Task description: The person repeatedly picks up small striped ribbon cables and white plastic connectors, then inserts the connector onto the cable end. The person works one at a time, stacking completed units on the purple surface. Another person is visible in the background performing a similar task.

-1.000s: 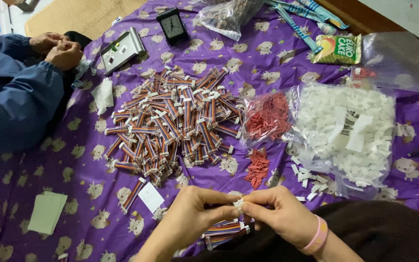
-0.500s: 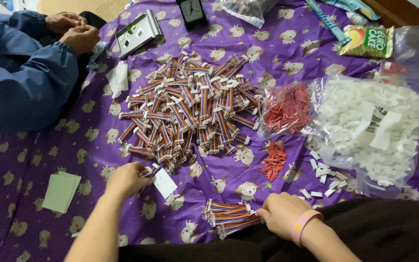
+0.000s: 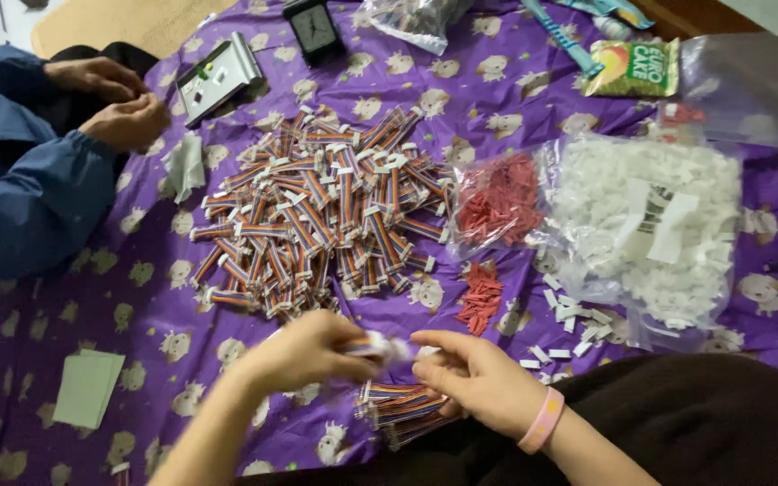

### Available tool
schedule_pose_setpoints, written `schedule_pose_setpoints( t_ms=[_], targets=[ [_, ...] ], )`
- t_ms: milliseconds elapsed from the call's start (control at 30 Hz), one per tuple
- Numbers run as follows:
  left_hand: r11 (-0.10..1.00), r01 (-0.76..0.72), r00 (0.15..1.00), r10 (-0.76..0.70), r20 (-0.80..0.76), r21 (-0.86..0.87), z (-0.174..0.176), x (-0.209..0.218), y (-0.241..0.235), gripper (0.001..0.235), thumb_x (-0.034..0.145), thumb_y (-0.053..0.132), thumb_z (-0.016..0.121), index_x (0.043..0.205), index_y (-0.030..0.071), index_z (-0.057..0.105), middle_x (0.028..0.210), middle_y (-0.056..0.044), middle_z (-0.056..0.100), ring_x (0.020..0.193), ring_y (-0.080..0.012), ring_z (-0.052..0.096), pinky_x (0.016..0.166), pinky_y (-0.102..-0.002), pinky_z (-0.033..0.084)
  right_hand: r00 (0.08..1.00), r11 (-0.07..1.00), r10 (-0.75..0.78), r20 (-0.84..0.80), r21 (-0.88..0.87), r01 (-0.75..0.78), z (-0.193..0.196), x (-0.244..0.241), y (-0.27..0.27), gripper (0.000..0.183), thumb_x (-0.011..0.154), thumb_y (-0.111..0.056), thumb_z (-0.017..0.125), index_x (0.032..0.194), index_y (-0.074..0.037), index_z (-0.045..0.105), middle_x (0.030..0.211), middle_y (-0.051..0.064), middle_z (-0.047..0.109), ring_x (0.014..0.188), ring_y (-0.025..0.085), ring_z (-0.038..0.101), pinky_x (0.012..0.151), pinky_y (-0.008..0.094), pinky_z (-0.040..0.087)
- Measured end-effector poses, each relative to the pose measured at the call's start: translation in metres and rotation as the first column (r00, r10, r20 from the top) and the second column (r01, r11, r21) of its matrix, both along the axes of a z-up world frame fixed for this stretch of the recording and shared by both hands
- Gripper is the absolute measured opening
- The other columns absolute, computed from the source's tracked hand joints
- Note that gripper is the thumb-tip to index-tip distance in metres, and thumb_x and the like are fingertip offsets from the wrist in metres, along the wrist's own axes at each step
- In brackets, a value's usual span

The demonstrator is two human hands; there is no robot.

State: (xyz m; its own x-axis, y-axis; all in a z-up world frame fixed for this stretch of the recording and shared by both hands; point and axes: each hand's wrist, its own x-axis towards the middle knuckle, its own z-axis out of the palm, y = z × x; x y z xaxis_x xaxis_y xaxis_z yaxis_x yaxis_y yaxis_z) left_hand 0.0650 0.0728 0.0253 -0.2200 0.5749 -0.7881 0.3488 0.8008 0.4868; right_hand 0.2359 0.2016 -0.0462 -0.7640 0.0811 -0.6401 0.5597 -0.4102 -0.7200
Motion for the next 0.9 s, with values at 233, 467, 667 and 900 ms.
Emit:
schedule_pose_setpoints(
  t_ms=[233, 467, 667, 900],
  targets=[
    [0.939, -0.223, 0.973, 0.2, 0.114, 0.261, -0.019, 0.03, 0.051, 0.021, 0.083, 0.027, 0.069, 0.07, 0.011, 0.065, 0.057, 0.001, 0.056, 0.045, -0.0071, 0.038, 0.044, -0.023, 0.027, 0.965, 0.921, -0.26, -0.045, 0.29, 0.261, 0.036, 0.006, 0.042, 0.021, 0.081, 0.0, 0.063, 0.1, -0.001, 0.071, 0.08, 0.015, 0.071, 0.059, 0.022, 0.067, 0.058, 0.028, 0.063],
    [0.953, 0.094, 0.915, 0.031, -0.401, 0.288, -0.103, 0.062, 0.082, 0.014, 0.086, 0.018, 0.056, 0.095, 0.013, 0.066, 0.087, -0.004, 0.063, 0.069, -0.0232, 0.058, 0.06, -0.039, 0.048, 0.733, 0.565, -0.566, -0.378, 0.469, 0.679, 0.045, 0.011, 0.052, 0.011, 0.082, -0.006, 0.064, 0.09, 0.001, 0.068, 0.067, 0.013, 0.064, 0.051, 0.019, 0.064, 0.053, 0.029, 0.061],
    [0.878, 0.429, 0.704, -0.18, -0.687, 0.21, -0.132, 0.074, 0.071, 0.014, 0.089, 0.001, 0.041, 0.092, 0.0, 0.054, 0.086, -0.012, 0.054, 0.053, -0.0254, 0.054, 0.037, -0.038, 0.048, 0.692, 0.534, -0.602, -0.4, 0.443, 0.72, 0.051, 0.012, 0.051, 0.013, 0.084, -0.003, 0.061, 0.095, 0.001, 0.067, 0.068, 0.013, 0.063, 0.055, 0.02, 0.064, 0.057, 0.03, 0.062],
    [0.954, 0.208, 0.821, -0.05, -0.569, 0.217, -0.086, 0.064, 0.055, 0.017, 0.093, 0.0, 0.04, 0.102, 0.008, 0.053, 0.087, -0.008, 0.063, 0.061, -0.0186, 0.06, 0.046, -0.03, 0.056, 0.649, 0.476, -0.622, -0.439, 0.447, 0.758, 0.053, 0.007, 0.052, 0.012, 0.086, -0.005, 0.06, 0.097, -0.002, 0.063, 0.068, 0.012, 0.062, 0.054, 0.022, 0.066, 0.053, 0.033, 0.063]
  ],
)
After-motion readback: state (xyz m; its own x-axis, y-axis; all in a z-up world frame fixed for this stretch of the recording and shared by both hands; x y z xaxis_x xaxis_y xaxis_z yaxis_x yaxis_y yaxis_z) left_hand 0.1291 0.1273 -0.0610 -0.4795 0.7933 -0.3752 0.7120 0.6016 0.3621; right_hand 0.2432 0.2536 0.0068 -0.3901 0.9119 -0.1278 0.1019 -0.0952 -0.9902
